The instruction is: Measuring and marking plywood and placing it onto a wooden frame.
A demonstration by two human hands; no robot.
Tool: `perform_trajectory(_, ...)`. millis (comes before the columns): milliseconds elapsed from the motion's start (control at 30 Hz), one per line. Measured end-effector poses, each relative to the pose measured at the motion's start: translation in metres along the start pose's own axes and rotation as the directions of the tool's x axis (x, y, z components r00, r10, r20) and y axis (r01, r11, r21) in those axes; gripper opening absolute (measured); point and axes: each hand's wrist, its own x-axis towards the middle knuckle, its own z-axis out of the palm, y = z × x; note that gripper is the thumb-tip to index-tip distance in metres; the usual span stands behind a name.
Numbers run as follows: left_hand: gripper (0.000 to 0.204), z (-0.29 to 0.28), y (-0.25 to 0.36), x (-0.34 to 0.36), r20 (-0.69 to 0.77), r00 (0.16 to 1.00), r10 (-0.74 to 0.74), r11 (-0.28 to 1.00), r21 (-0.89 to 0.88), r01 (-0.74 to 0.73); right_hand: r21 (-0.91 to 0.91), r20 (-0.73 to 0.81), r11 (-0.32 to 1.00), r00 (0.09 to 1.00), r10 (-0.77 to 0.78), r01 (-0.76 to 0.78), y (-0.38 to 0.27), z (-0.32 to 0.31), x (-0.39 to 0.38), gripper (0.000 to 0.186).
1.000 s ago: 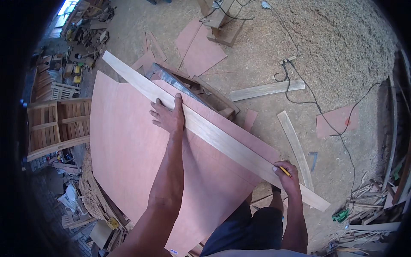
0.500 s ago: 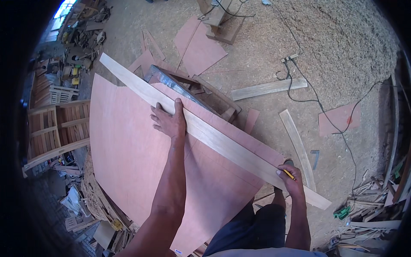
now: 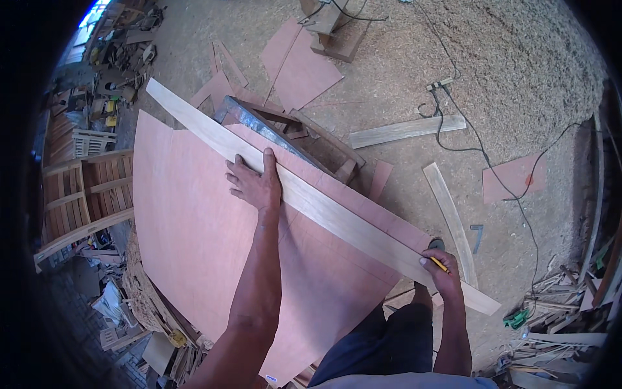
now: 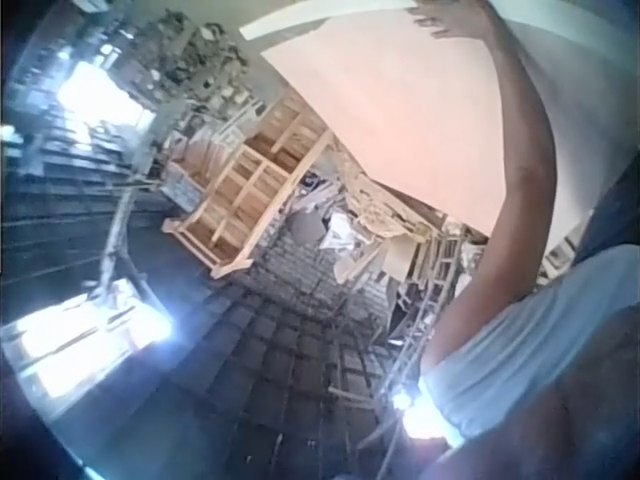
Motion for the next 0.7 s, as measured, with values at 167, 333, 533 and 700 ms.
perform_trajectory(167,0.109,0.001,0.000,0.000,0.011,1.000,0.009,0.999,0.035,-0.009,0.030,0.017,1.000,1.000,0.000,-0.001,0.001,-0.002,0.001,0.014)
perform_trajectory(333,0.107,0.005,0.003,-0.002,0.033,0.999,0.014,0.997,0.074,-0.017,0.031,0.038,0.999,0.999,0.006,-0.007,-0.001,-0.006,0.002,0.015)
perform_trajectory(533,0.096,0.012,-0.009,0.001,-0.087,0.987,0.135,0.975,0.191,-0.117,0.072,0.072,0.995,0.994,-0.078,0.073,0.005,0.004,0.004,0.014)
perform_trajectory(700,0.080,0.011,0.017,-0.014,-0.109,0.906,0.410,0.893,0.251,-0.374,0.002,-0.009,0.990,0.989,-0.144,0.144,0.032,-0.012,0.010,0.020)
